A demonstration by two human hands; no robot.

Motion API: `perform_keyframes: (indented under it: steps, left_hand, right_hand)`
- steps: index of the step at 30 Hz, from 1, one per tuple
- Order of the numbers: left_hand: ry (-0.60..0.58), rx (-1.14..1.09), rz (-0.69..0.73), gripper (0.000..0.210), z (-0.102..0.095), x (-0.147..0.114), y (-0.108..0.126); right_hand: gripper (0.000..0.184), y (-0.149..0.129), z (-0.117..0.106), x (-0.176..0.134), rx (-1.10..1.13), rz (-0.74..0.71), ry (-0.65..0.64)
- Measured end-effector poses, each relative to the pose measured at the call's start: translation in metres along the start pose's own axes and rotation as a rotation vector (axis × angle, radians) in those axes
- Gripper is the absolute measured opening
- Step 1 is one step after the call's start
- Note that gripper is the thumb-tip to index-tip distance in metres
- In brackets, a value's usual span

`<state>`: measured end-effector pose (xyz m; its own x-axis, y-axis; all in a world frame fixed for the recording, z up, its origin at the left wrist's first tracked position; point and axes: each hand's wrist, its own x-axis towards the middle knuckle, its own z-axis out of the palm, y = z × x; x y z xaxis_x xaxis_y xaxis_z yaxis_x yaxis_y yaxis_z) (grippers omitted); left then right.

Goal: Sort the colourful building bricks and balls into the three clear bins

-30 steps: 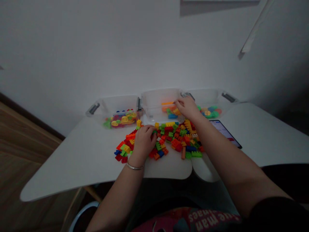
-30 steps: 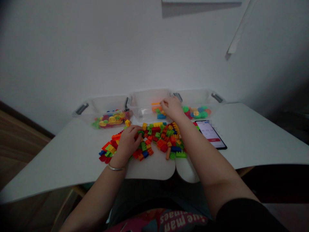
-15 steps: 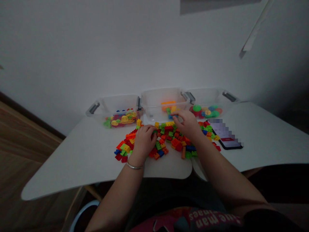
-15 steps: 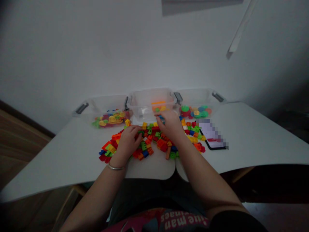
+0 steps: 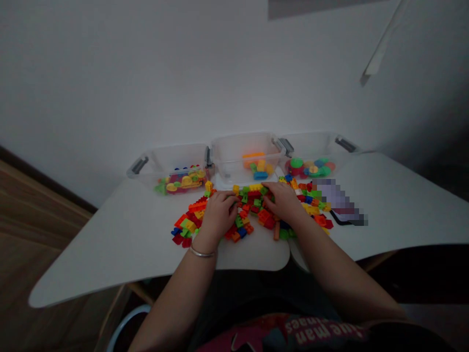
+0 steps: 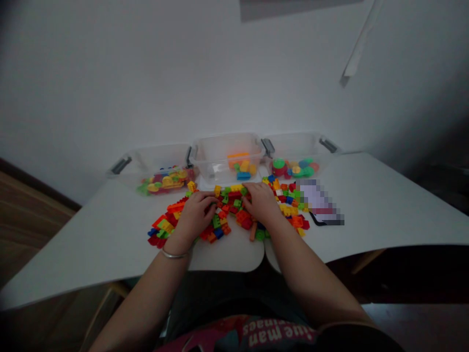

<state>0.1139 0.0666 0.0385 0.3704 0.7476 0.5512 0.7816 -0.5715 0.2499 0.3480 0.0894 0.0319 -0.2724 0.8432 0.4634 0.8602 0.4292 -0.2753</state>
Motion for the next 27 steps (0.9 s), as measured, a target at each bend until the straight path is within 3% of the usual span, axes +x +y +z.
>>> perform_keyframes:
  steps: [12, 21, 27]
  left_hand:
    - [-0.035, 0.022, 0.003, 0.014, 0.001, 0.0, 0.003]
    - [-0.031, 0.016, -0.001, 0.014, 0.0, -0.001, 0.003]
    - [-0.035, 0.015, -0.001, 0.014, -0.001, -0.001, 0.003]
  right_hand:
    - [0.038, -0.002, 0.016, 0.009, 0.009, -0.067, 0.107]
    - [0.032, -0.004, 0.017, 0.011, 0.013, -0.019, 0.04]
    - [0.026, -0.003, 0.019, 0.011, 0.02, -0.045, 0.068]
